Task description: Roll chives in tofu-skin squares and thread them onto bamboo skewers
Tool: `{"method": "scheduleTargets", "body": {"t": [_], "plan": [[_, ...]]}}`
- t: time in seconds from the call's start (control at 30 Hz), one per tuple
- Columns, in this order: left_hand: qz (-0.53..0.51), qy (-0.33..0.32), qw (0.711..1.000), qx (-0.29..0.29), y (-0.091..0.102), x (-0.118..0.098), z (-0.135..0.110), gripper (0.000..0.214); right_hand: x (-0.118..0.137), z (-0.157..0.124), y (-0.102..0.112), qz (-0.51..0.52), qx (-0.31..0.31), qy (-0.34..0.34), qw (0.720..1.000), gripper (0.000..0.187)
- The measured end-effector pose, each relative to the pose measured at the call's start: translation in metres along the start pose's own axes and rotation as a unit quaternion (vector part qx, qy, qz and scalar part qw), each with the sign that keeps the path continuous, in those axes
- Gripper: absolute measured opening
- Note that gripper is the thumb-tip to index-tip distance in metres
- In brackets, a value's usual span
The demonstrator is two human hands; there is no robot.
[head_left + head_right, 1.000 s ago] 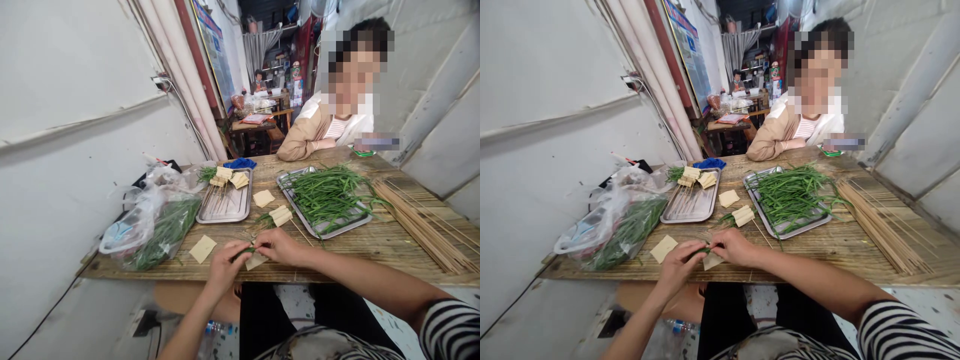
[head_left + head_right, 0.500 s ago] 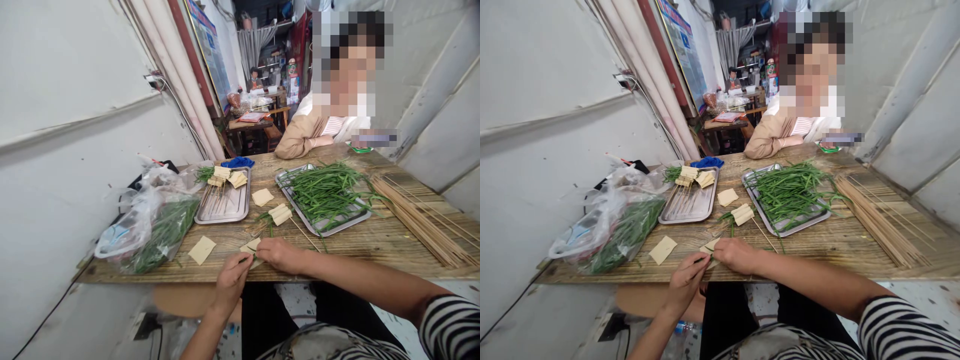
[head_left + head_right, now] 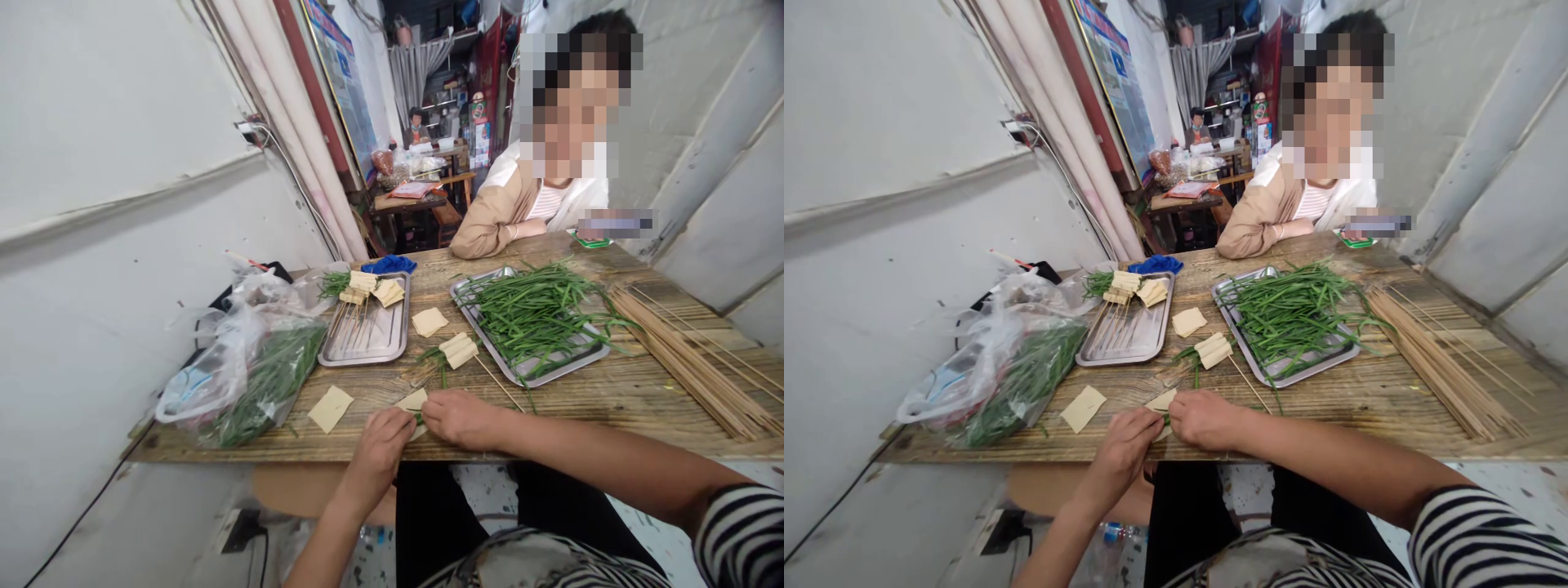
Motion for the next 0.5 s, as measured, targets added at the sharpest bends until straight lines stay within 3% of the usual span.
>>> {"method": "scheduleTargets", "body": {"t": [0.1, 0.17, 0.3, 0.5], "plan": [[0.023, 0.004, 0.998, 0.060, 0.003, -0.002, -0.005, 0.036, 0.003, -0.002, 0.005, -0.012, 0.022, 0.017, 1.000, 0.024], [0.013, 0.005, 0.998, 0.067, 0.005, -0.003, -0.006, 0.038, 0.004, -0.004, 0.008, -0.012, 0.034, 0.026, 0.999, 0.024], [0.000, -0.012, 0.999, 0.031, 0.006, -0.003, 0.000, 0.032, 0.005, -0.006, 0.006, -0.021, 0.045, 0.024, 0.998, 0.023], [0.023, 0.011, 1.000, -0.009, 0.000, -0.006, 0.004, 0.023, 0.000, -0.002, -0.004, 0.015, -0.015, 0.014, 1.000, 0.021]]}}
Point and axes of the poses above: each hand's wrist, its own z-axis towards the middle knuckle, its own y-axis out of the back of the hand, x = y × z, the point moved 2 cm from there along z, towards the middle knuckle, and after that the axes turned 7 degrees about -y, right-handed, at the moved point
